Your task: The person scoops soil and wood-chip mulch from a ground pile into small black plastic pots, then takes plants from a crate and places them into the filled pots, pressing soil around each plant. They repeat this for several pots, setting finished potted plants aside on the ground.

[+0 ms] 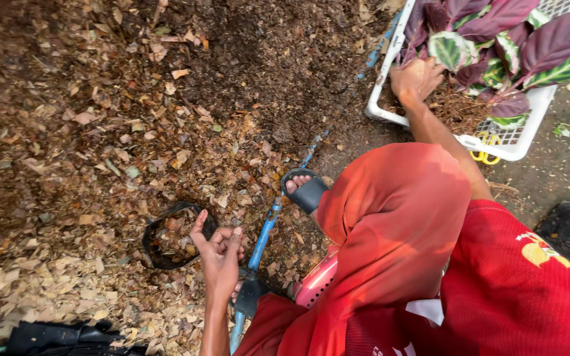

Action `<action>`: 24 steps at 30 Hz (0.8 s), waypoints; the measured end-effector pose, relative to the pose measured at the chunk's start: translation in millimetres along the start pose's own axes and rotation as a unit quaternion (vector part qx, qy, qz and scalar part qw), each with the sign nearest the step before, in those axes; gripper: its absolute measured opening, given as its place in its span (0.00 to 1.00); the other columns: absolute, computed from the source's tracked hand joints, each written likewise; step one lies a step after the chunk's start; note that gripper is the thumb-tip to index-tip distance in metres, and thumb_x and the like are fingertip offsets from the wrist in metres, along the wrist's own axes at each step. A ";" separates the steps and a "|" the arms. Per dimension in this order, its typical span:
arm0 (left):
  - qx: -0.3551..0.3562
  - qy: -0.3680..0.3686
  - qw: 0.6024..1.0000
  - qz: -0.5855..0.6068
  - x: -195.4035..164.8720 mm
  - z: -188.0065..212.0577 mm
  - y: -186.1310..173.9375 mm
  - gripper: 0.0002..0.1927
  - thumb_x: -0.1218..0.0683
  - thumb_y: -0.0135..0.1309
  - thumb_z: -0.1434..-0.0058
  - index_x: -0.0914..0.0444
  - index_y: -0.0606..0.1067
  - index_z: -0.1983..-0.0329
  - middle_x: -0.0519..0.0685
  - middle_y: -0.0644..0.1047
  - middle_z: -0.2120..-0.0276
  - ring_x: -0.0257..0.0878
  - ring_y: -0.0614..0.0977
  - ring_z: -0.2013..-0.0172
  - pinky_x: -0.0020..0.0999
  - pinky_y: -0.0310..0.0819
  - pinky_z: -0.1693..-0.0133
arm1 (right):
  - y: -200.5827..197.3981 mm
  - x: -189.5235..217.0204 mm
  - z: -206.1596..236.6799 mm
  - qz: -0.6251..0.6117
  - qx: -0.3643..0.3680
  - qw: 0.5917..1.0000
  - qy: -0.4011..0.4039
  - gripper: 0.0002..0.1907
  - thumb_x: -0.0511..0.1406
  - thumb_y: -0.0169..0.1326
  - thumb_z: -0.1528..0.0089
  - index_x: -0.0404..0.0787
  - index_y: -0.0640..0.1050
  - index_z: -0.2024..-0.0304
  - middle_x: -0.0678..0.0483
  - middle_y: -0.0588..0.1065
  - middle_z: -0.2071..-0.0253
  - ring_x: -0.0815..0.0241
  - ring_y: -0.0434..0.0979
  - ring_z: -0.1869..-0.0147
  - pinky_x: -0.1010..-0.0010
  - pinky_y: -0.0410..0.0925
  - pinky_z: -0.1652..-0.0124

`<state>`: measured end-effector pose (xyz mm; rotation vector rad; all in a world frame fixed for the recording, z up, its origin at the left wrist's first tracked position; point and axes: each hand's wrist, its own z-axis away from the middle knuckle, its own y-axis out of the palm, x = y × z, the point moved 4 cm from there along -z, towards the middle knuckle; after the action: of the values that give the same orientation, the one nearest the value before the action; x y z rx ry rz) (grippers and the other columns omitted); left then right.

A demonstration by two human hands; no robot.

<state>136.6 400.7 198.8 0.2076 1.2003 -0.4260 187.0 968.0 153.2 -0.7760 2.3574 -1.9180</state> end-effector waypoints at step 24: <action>0.006 0.092 0.996 -0.004 -25.9 3.7 -54.3 0.18 0.60 0.57 0.33 0.65 0.72 0.40 0.42 0.75 0.70 0.27 0.72 0.71 0.20 0.66 0.69 | -116.5 91.6 18.4 0.055 0.107 0.845 -0.521 0.06 0.32 0.51 0.32 0.43 0.79 0.56 0.52 0.78 0.68 0.54 0.78 0.51 0.61 0.70 0.51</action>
<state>109.0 355.8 228.0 0.2571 1.3802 -0.4280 155.2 901.6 283.3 -1.2001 1.4377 -1.1562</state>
